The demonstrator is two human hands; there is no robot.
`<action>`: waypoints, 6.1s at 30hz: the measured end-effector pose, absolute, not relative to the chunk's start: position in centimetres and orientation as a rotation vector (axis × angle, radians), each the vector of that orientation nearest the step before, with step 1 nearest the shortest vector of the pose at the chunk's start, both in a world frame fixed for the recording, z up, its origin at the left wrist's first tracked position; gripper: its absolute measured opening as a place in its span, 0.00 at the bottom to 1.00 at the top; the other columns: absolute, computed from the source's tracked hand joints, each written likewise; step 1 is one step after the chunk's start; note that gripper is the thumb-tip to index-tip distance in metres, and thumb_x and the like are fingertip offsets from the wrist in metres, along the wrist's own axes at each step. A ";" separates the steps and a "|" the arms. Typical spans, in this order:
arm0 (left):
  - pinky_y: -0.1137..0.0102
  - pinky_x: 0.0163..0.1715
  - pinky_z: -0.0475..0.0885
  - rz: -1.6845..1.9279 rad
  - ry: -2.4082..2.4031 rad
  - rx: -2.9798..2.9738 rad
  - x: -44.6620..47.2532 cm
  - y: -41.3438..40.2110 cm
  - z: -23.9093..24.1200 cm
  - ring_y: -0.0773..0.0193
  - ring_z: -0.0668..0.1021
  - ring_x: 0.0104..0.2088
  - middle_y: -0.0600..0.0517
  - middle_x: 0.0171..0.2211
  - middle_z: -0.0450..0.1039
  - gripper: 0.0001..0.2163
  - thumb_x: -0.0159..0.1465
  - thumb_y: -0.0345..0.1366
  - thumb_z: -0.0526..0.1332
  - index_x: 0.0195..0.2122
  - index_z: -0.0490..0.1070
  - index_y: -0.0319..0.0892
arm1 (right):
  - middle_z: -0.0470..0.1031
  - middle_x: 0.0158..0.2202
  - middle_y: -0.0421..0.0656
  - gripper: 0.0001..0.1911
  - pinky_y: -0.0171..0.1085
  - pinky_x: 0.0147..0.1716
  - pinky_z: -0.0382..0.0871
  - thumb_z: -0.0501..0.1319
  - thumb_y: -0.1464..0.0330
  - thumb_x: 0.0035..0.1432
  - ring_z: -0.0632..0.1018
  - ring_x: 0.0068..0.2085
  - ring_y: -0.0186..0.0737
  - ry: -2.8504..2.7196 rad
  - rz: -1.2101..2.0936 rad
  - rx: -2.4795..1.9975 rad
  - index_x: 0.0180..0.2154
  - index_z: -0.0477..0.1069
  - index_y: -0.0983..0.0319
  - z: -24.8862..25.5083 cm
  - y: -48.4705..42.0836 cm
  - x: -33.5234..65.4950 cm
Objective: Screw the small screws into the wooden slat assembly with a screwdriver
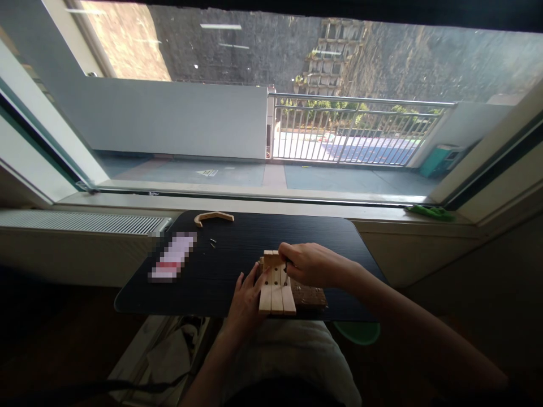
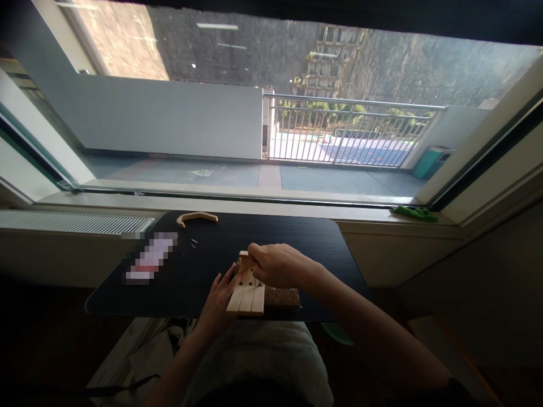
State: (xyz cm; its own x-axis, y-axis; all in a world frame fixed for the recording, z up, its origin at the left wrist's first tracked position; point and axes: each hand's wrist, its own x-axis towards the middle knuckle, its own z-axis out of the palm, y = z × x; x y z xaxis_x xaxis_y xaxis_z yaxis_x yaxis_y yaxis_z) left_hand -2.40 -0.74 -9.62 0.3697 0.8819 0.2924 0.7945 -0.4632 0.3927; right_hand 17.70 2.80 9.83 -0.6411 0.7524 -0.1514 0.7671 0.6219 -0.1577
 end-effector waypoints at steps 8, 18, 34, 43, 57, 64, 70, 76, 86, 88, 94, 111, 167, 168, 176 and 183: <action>0.46 0.63 0.57 0.679 1.515 2.382 -2.1 -0.7 -8.1 0.46 0.65 0.66 0.36 0.65 0.64 0.34 0.60 0.35 0.62 0.68 0.57 0.41 | 0.78 0.34 0.43 0.07 0.37 0.26 0.50 0.51 0.67 0.65 0.73 0.29 0.39 2.760 -0.329 1.314 0.43 0.64 0.60 9.9 2.7 17.4; 0.49 0.64 0.58 0.693 1.596 2.357 -1.5 -0.8 -8.0 0.47 0.66 0.65 0.37 0.64 0.65 0.34 0.59 0.35 0.62 0.68 0.58 0.41 | 0.78 0.36 0.44 0.07 0.37 0.26 0.51 0.51 0.67 0.67 0.74 0.31 0.39 2.744 -0.365 1.325 0.44 0.64 0.60 10.1 2.6 17.4; 0.50 0.64 0.58 0.727 1.625 2.377 -1.2 -1.1 -8.4 0.48 0.66 0.65 0.37 0.64 0.66 0.34 0.58 0.34 0.61 0.67 0.58 0.39 | 0.79 0.37 0.46 0.09 0.37 0.26 0.52 0.51 0.62 0.70 0.77 0.35 0.43 2.694 -0.406 1.314 0.43 0.66 0.60 10.2 3.0 17.8; 0.48 0.64 0.59 0.727 1.607 2.364 -1.3 -1.0 -8.4 0.48 0.66 0.65 0.37 0.64 0.66 0.34 0.58 0.33 0.60 0.67 0.58 0.39 | 0.80 0.35 0.46 0.11 0.38 0.25 0.50 0.52 0.61 0.70 0.79 0.33 0.44 2.703 -0.250 1.326 0.44 0.67 0.60 10.0 3.0 17.4; 0.48 0.63 0.58 0.812 1.554 2.366 -1.5 -1.0 -8.9 0.46 0.67 0.65 0.35 0.64 0.66 0.36 0.56 0.33 0.63 0.67 0.57 0.40 | 0.80 0.32 0.47 0.16 0.37 0.27 0.56 0.51 0.58 0.72 0.80 0.34 0.47 2.602 -0.058 1.430 0.42 0.71 0.62 10.1 3.0 17.0; 0.48 0.63 0.58 0.791 1.567 2.353 -1.4 -1.0 -8.8 0.47 0.66 0.65 0.35 0.64 0.65 0.35 0.57 0.33 0.62 0.67 0.58 0.39 | 0.80 0.30 0.47 0.17 0.37 0.26 0.54 0.51 0.58 0.71 0.80 0.31 0.45 2.646 -0.004 1.414 0.40 0.71 0.62 9.8 3.1 17.0; 0.49 0.64 0.58 0.810 1.557 2.372 -1.4 -1.0 -9.0 0.47 0.67 0.65 0.36 0.64 0.65 0.35 0.57 0.33 0.62 0.67 0.57 0.39 | 0.79 0.37 0.45 0.12 0.37 0.26 0.54 0.53 0.61 0.72 0.80 0.34 0.41 2.794 -0.145 1.352 0.43 0.70 0.61 9.1 2.5 16.9; 0.49 0.64 0.58 0.854 1.557 2.362 -1.7 -0.9 -9.5 0.48 0.67 0.65 0.34 0.64 0.64 0.37 0.57 0.36 0.61 0.68 0.52 0.35 | 0.81 0.40 0.41 0.08 0.35 0.29 0.55 0.58 0.68 0.69 0.79 0.36 0.36 2.968 -0.327 1.245 0.46 0.75 0.57 8.6 2.4 17.1; 0.48 0.63 0.58 0.888 1.535 2.332 -1.7 -0.9 -9.2 0.48 0.68 0.64 0.35 0.64 0.66 0.34 0.60 0.36 0.60 0.68 0.54 0.38 | 0.79 0.30 0.44 0.10 0.39 0.24 0.46 0.52 0.65 0.69 0.78 0.28 0.39 2.823 -0.018 1.341 0.40 0.70 0.62 8.9 2.2 16.8; 0.48 0.63 0.58 0.880 1.523 2.354 -1.7 -1.0 -9.2 0.47 0.68 0.65 0.34 0.64 0.66 0.34 0.60 0.36 0.60 0.68 0.54 0.37 | 0.80 0.32 0.43 0.08 0.39 0.24 0.46 0.53 0.67 0.67 0.78 0.29 0.39 2.827 -0.060 1.292 0.41 0.69 0.61 9.2 2.0 16.8; 0.47 0.62 0.61 0.871 1.531 2.406 -1.7 -1.0 -9.3 0.46 0.67 0.65 0.36 0.63 0.66 0.32 0.60 0.32 0.61 0.67 0.58 0.40 | 0.80 0.34 0.44 0.08 0.39 0.25 0.48 0.53 0.68 0.64 0.77 0.30 0.41 2.780 -0.157 1.250 0.44 0.67 0.60 10.0 1.5 17.4; 0.56 0.51 0.75 1.184 1.432 2.317 -2.2 -1.6 -9.8 0.50 0.76 0.54 0.42 0.57 0.69 0.17 0.59 0.30 0.62 0.50 0.70 0.45 | 0.79 0.33 0.44 0.06 0.38 0.25 0.48 0.52 0.68 0.66 0.76 0.30 0.39 2.761 -0.258 1.326 0.44 0.64 0.60 9.6 1.7 17.8; 0.54 0.50 0.74 1.327 1.483 2.274 -1.1 -1.6 -9.5 0.49 0.76 0.51 0.42 0.52 0.71 0.15 0.56 0.27 0.61 0.45 0.71 0.42 | 0.80 0.37 0.49 0.11 0.38 0.24 0.49 0.54 0.63 0.70 0.79 0.34 0.45 2.578 -0.294 1.467 0.44 0.67 0.63 10.5 2.1 17.8; 0.54 0.50 0.74 1.307 1.477 2.259 -1.1 -1.6 -9.5 0.48 0.75 0.52 0.42 0.54 0.70 0.16 0.55 0.27 0.61 0.46 0.72 0.43 | 0.80 0.37 0.49 0.11 0.38 0.24 0.49 0.54 0.62 0.70 0.79 0.34 0.46 2.580 -0.293 1.468 0.44 0.67 0.63 10.5 2.1 17.8; 0.48 0.58 0.67 1.244 1.277 2.157 -1.3 -0.9 -9.0 0.44 0.68 0.62 0.44 0.60 0.66 0.09 0.60 0.31 0.64 0.40 0.80 0.46 | 0.80 0.37 0.49 0.11 0.38 0.25 0.52 0.53 0.61 0.70 0.80 0.35 0.46 2.568 -0.265 1.485 0.44 0.67 0.62 10.2 2.1 17.9; 0.43 0.62 0.61 1.060 1.182 2.267 -1.8 -0.1 -8.0 0.40 0.63 0.65 0.43 0.62 0.65 0.12 0.58 0.34 0.67 0.44 0.81 0.48 | 0.80 0.36 0.48 0.11 0.38 0.24 0.51 0.53 0.62 0.70 0.80 0.35 0.45 2.559 -0.280 1.503 0.44 0.66 0.62 10.4 2.1 17.9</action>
